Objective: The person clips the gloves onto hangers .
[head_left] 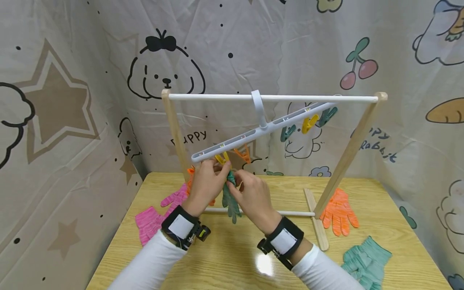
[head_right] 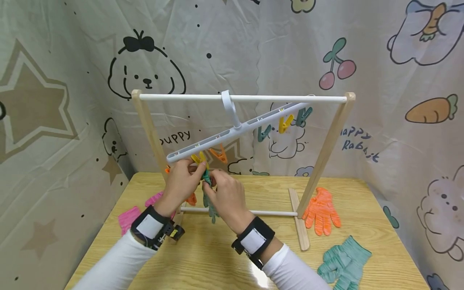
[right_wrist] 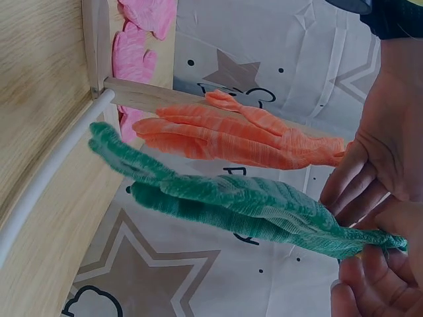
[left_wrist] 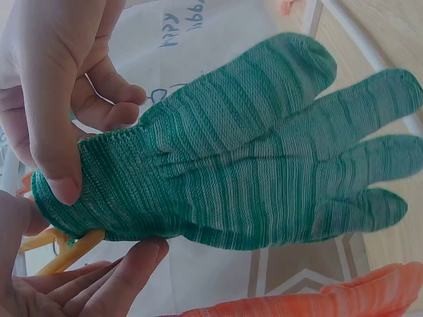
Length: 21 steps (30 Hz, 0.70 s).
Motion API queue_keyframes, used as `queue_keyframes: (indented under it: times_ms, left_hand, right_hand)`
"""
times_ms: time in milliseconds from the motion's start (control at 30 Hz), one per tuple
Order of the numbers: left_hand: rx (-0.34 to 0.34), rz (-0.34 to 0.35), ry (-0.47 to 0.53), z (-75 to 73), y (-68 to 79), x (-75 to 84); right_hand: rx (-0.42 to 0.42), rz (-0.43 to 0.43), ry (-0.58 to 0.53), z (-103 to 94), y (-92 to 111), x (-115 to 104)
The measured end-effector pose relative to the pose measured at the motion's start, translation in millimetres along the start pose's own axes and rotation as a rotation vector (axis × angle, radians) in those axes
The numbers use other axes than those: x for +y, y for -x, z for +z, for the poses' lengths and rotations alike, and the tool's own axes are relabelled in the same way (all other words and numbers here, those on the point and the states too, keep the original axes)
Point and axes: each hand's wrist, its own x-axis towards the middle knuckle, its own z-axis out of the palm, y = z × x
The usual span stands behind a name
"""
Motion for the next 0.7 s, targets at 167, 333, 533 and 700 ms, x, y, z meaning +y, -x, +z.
queue_keyframes:
  times_ms: [167,333,533,700]
  left_hand:
    - [-0.002,-0.016,-0.037,1.4,0.8,-0.7]
    - [-0.037,-0.027,-0.044,1.4,2.5,-0.4]
    - [-0.058,-0.022,-0.070,2.9,4.3,-3.2]
    - [-0.054,-0.019,-0.072,3.0,5.7,-4.3]
  right_hand:
    - [-0.002,0.002,0.003,0.5,1.4,1.9]
    - [-0.011,0.008,0.009,1.1,2.1,3.9]
    - [-0.023,0.013,0.004,1.9,3.6,6.4]
    - [-0.037,0.020,0.007,1.9,5.3,8.3]
